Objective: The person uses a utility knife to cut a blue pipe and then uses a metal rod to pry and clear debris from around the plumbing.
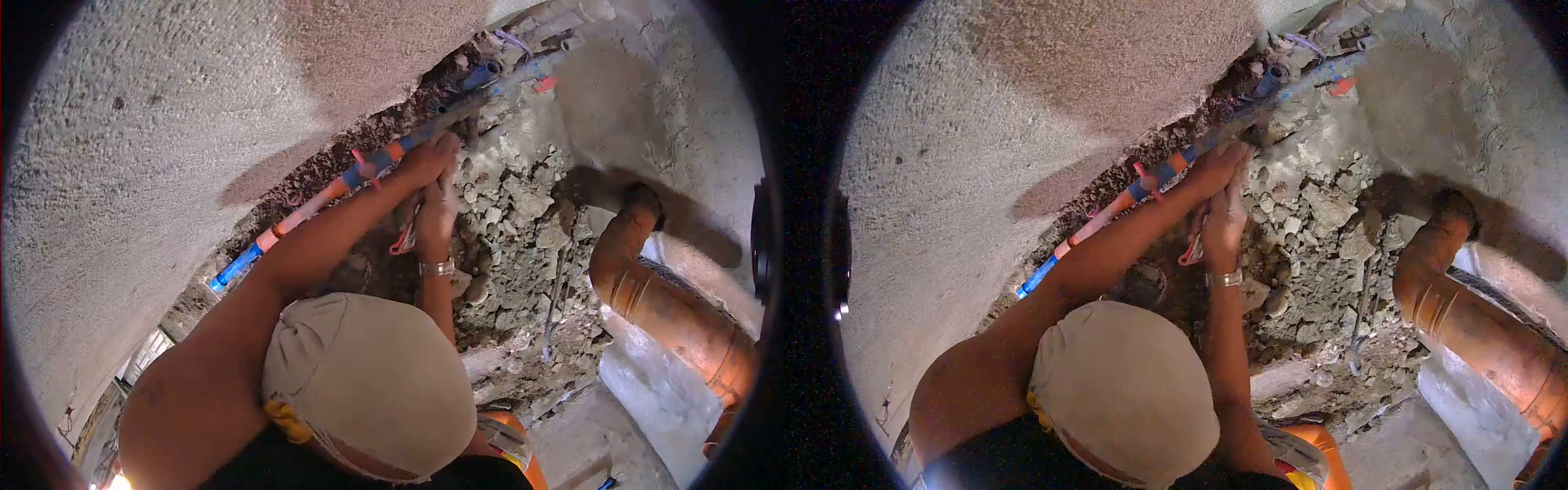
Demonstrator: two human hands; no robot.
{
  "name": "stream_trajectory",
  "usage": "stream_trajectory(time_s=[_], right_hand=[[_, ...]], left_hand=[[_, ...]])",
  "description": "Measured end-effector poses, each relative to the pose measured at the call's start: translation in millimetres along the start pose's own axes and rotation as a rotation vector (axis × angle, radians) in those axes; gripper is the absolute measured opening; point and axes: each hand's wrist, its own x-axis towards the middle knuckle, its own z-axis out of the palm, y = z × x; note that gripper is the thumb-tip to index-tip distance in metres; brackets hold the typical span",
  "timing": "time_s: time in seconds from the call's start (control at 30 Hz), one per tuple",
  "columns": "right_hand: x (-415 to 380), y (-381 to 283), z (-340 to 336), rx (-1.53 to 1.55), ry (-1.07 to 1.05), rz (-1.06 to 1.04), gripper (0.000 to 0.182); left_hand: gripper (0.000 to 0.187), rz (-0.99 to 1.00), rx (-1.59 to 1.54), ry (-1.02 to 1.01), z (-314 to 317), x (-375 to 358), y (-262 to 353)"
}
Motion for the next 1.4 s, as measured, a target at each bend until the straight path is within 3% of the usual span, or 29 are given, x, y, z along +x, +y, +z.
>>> stream_trajectory(time_s=[0.07,0.1,0.17,0.2,0.27,0.33,0.37,0.43,0.47,0.5,0.53,0.57,0.6,0.63,0.7,0.73,0.8,0.9,0.97,1.07,1.1,1.17,1.2,1.27,1.33,1.4], right_hand=[[9.9,-3.9,3.5,-0.052,0.012,-0.137,0.037],[21.8,8.0,1.8,-0.151,0.027,-0.264,0.046],[20.2,15.6,-8.4,-0.254,0.055,-0.348,0.056],[17.0,3.9,-13.5,-0.152,-0.042,-0.039,0.056],[14.6,11.7,-19.8,-0.048,-0.140,0.248,0.056],[18.4,35.9,-21.9,-0.228,-0.069,-0.013,0.054],[25.2,31.5,-18.2,-0.285,-0.042,-0.109,0.054],[14.3,-17.3,-11.2,-0.165,-0.070,-0.123,0.052],[9.1,-24.5,-12.4,-0.127,-0.072,-0.119,0.051],[13.5,-18.5,-17.9,-0.083,-0.104,0.066,0.051],[16.0,-7.0,-22.6,-0.081,-0.110,0.094,0.051],[18.7,4.5,-27.4,-0.080,-0.115,0.122,0.051],[21.6,16.4,-32.3,-0.079,-0.121,0.150,0.051],[17.7,16.5,-31.3,-0.230,-0.106,0.023,0.052],[12.1,-5.5,-26.4,-0.051,-0.106,0.130,0.052],[8.2,-26.7,-20.1,0.038,-0.100,0.183,0.052],[27.4,-0.4,-28.2,-0.063,-0.127,0.007,0.052],[22.6,9.4,-38.9,-0.183,-0.148,-0.140,0.052],[19.9,-9.3,-30.8,-0.240,-0.137,-0.229,0.052],[6.8,-39.4,-19.4,-0.222,-0.098,0.094,0.045],[12.0,-28.9,-25.9,-0.073,-0.129,0.288,0.050],[12.1,-24.3,-25.0,-0.149,-0.174,0.113,0.053],[12.1,-22.2,-24.5,-0.185,-0.191,0.025,0.055],[14.7,-12.8,-19.0,-0.090,-0.101,0.046,0.044],[16.7,-15.0,-14.9,-0.160,-0.051,0.106,0.040],[21.2,-1.0,-22.7,-0.124,-0.122,0.148,0.047]], left_hand=[[0.034,0.048,-0.047,-0.044,0.2,11.3,-6.6],[0.032,0.267,0.078,0.059,1.5,13.9,-8.5],[0.030,0.446,0.201,0.138,5.4,2.8,-6.6],[0.029,0.203,0.303,0.046,0.7,0.9,14.1],[0.029,-0.021,0.400,-0.038,0.6,-2.0,20.8],[0.040,0.310,0.235,0.129,3.2,-5.8,8.4],[0.040,0.326,0.241,0.134,0.1,6.8,10.2],[0.040,0.019,0.080,0.052,1.0,11.6,15.7],[0.040,0.005,0.075,0.031,6.5,8.8,10.7],[0.036,0.043,0.160,0.084,11.6,9.4,8.5],[0.033,0.092,0.247,0.142,10.7,10.9,18.2],[0.031,-0.076,0.015,0.001,5.9,12.4,27.1],[0.031,-0.073,0.014,-0.021,6.1,5.2,26.0],[0.029,-0.110,-0.078,-0.023,8.3,-3.3,26.3],[0.028,-0.116,-0.170,-0.033,8.1,8.7,22.9],[0.027,0.097,-0.034,0.024,7.2,17.3,11.3],[0.027,0.274,0.096,0.060,12.3,16.1,-13.3],[0.026,0.397,0.215,0.125,11.2,19.0,8.1],[0.028,-0.077,-0.162,-0.074,8.5,9.0,13.1],[0.031,-0.074,0.002,0.085,14.5,27.2,-3.7],[0.031,-0.089,-0.002,0.097,15.1,17.8,-2.4],[0.039,0.120,0.197,0.041,9.5,6.5,17.1],[0.039,0.129,0.201,0.064,9.4,8.1,19.8],[0.040,-0.042,-0.105,0.084,12.1,6.5,17.5],[0.038,0.006,-0.079,0.161,11.5,4.3,20.3],[0.036,0.041,0.527,0.057,10.9,8.6,10.9]])
